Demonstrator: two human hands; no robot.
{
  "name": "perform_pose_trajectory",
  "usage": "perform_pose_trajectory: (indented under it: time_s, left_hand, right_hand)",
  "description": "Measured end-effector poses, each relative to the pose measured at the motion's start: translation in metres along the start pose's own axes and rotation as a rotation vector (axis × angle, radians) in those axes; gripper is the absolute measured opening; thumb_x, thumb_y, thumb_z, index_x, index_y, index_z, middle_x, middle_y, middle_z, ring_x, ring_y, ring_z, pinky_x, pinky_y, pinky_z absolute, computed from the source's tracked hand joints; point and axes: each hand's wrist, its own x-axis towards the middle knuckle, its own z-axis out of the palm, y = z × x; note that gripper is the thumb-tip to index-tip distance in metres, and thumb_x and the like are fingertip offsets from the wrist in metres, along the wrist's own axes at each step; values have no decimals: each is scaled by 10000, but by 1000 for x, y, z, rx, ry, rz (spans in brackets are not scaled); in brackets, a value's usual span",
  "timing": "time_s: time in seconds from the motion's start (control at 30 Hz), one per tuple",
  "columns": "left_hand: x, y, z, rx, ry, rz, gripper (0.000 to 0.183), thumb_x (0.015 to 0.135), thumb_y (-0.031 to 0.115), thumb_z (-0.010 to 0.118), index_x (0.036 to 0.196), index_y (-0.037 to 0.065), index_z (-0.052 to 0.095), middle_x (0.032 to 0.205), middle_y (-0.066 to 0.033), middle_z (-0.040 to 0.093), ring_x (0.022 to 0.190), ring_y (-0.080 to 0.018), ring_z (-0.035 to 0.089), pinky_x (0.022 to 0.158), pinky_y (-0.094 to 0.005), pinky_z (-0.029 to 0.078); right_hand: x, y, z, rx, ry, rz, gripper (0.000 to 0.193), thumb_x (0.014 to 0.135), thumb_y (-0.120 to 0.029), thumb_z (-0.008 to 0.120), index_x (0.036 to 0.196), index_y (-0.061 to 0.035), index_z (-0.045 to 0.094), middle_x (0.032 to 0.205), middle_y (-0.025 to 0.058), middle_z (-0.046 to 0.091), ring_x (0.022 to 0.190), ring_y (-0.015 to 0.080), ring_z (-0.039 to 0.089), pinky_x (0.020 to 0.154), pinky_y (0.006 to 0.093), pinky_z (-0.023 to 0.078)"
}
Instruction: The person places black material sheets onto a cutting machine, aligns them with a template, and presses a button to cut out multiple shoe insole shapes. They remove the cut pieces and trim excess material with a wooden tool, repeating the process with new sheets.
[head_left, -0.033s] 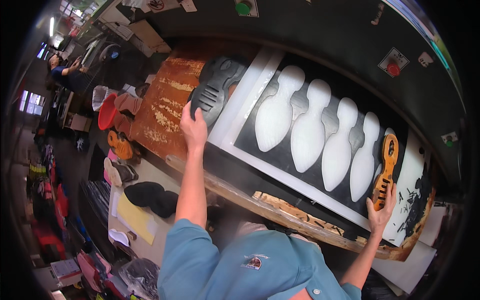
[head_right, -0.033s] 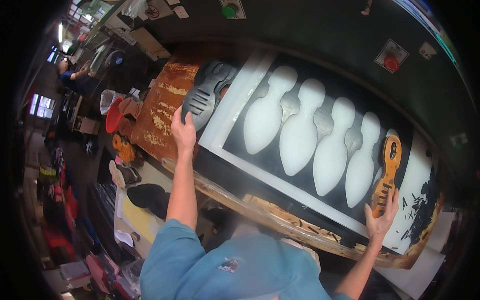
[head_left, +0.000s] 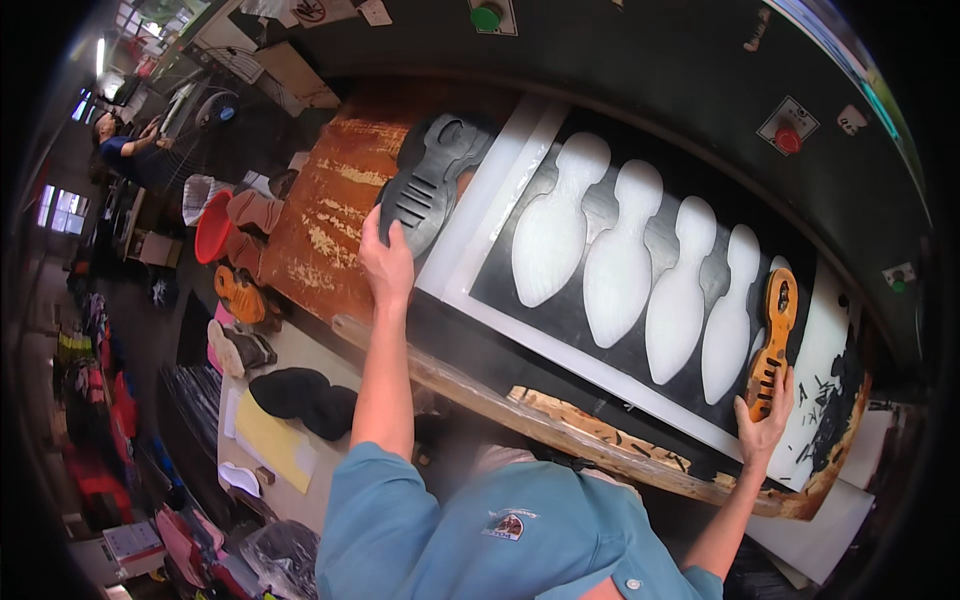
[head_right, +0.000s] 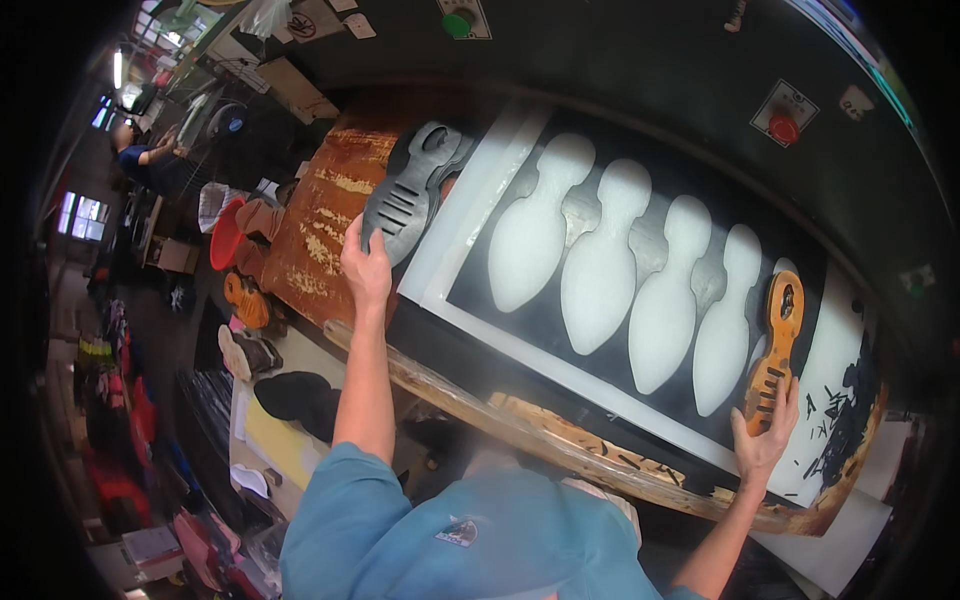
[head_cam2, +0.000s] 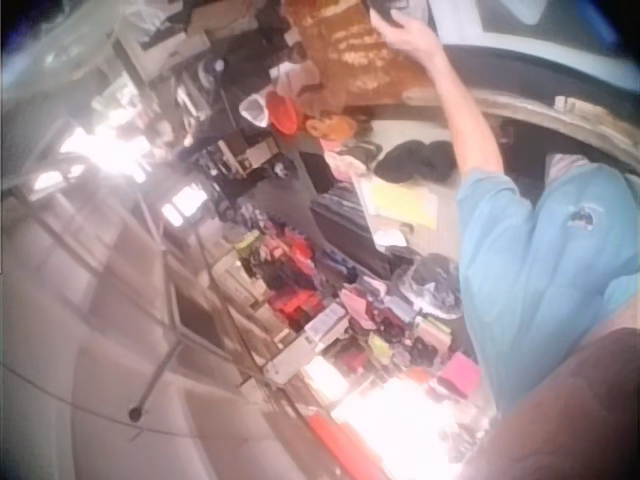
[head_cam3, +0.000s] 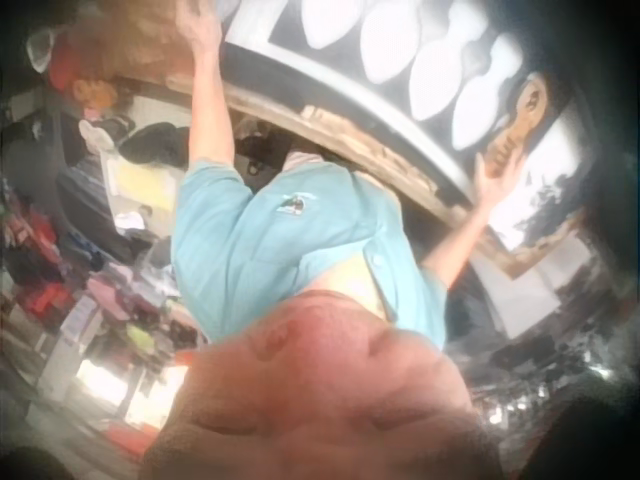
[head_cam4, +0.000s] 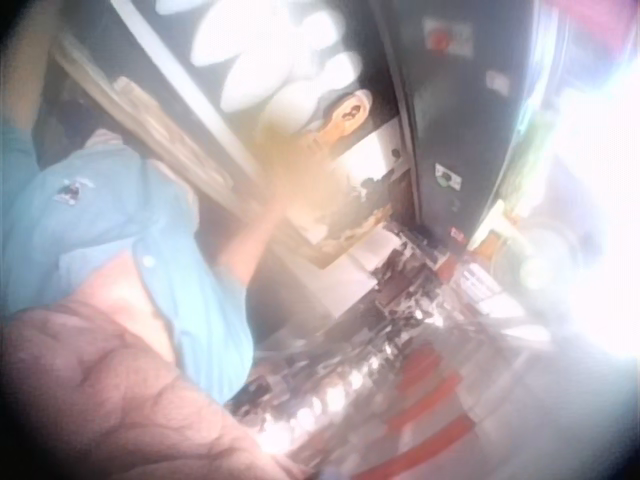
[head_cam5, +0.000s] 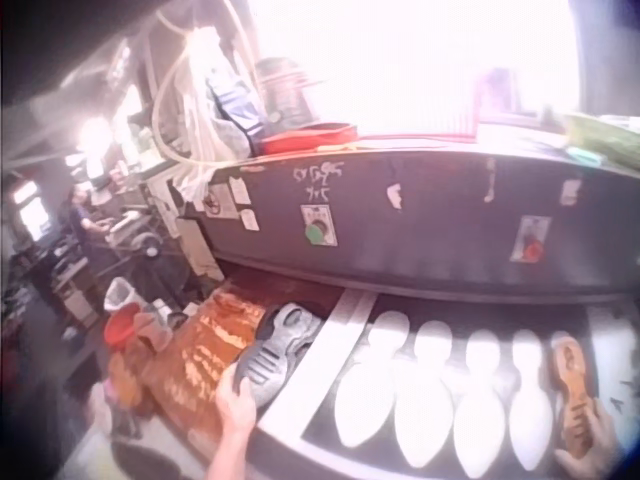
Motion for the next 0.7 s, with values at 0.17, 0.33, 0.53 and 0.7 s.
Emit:
perform_pose_trajectory:
  time_s: [0.17, 0.33, 0.53, 0.7]
  left_hand:
    - [-8, 27, -3, 390, 62, 360, 575, 977, 150, 736, 1498, -19, 559, 1600, -267, 470, 1491, -432, 427, 1238, -508, 358]
    - [-111, 120, 37, -153, -788, 714, 940, 849, 338, 892, 1625, 64, 438, 1688, -257, 381, 1605, -501, 248, 1303, -589, 251]
    - [-179, 133, 79, -79, -1005, 1084, 592, 864, 299, 859, 1403, 147, 667, 1621, -97, 508, 1547, -415, 389, 1233, -633, 365]
    - [-182, 135, 82, -181, -878, 1067, 213, 966, 249, 748, 1122, 105, 743, 1245, -75, 679, 1308, -344, 580, 1167, -534, 434]
  right_hand:
    - [1, 0, 0, 34, -22, 61, 946, 755, -97, 848, 1621, -92, 467, 1714, 221, 347, 1543, 408, 381, 1257, 481, 363]
    - [4, 3, 0, -6, -17, -4, 962, 765, -190, 886, 1621, -80, 462, 1690, 238, 373, 1512, 415, 412, 1233, 471, 389]
    - [6, -1, -4, 30, -24, 1, 967, 731, -243, 869, 1597, -49, 484, 1659, 203, 411, 1441, 397, 462, 1197, 470, 432]
    - [15, 5, -16, 172, -100, 73, 991, 727, -280, 866, 1602, -15, 483, 1646, 205, 436, 1397, 332, 533, 1142, 424, 483]
